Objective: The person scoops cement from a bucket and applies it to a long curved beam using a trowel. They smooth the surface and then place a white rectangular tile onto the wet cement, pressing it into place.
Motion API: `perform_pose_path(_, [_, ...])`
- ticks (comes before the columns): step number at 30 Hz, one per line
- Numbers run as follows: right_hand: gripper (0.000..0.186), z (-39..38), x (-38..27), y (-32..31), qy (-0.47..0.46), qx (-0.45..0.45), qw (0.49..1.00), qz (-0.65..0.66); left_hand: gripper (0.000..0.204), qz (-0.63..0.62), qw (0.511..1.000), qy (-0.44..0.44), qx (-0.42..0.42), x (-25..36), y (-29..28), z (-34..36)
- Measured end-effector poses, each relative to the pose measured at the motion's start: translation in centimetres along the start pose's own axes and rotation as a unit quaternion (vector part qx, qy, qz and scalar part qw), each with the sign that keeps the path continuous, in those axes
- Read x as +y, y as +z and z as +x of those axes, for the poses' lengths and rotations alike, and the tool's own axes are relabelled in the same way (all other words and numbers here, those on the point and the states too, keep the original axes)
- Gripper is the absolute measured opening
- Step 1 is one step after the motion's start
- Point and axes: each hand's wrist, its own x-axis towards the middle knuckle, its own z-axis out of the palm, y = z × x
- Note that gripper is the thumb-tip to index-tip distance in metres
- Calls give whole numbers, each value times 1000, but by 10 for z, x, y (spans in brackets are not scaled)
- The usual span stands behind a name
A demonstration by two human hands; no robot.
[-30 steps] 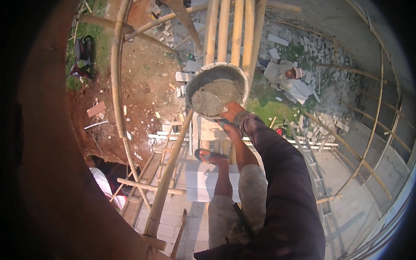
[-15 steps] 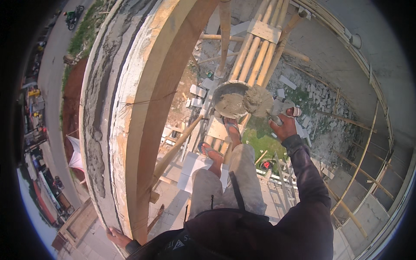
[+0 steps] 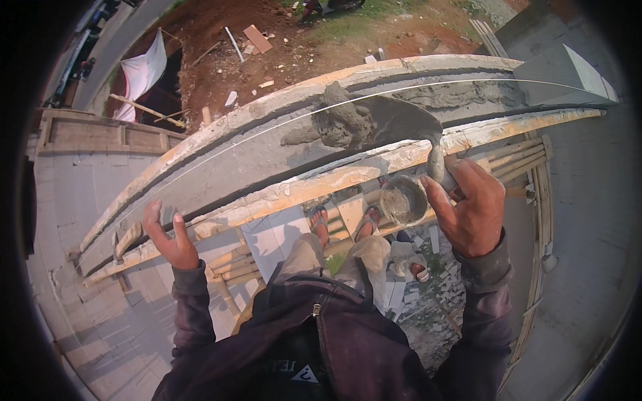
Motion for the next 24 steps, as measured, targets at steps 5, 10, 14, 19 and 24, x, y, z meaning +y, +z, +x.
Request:
perform_pose_path(5, [34, 50, -59, 67, -117, -43, 990, -67, 38, -23, 999, 2, -25, 15, -31, -42])
perform_pose_path(10, [23, 54, -95, 98, -157, -24, 982, -99, 35, -5, 998, -51, -40, 9, -51, -75])
perform_pose_path(14, [30, 58, -116, 99, -177, -31, 975, -129, 35, 5, 996, -91, -14, -6, -59, -79])
perform_pose_path(19, [30, 58, -134, 118, -182, -90, 971, -128, 34, 80, 992, -101, 6, -38, -74, -58])
perform_pose_path(24, [34, 49, -150, 136, -229, -91, 964, -94, 40, 195, 977, -86, -16, -105, -109, -24])
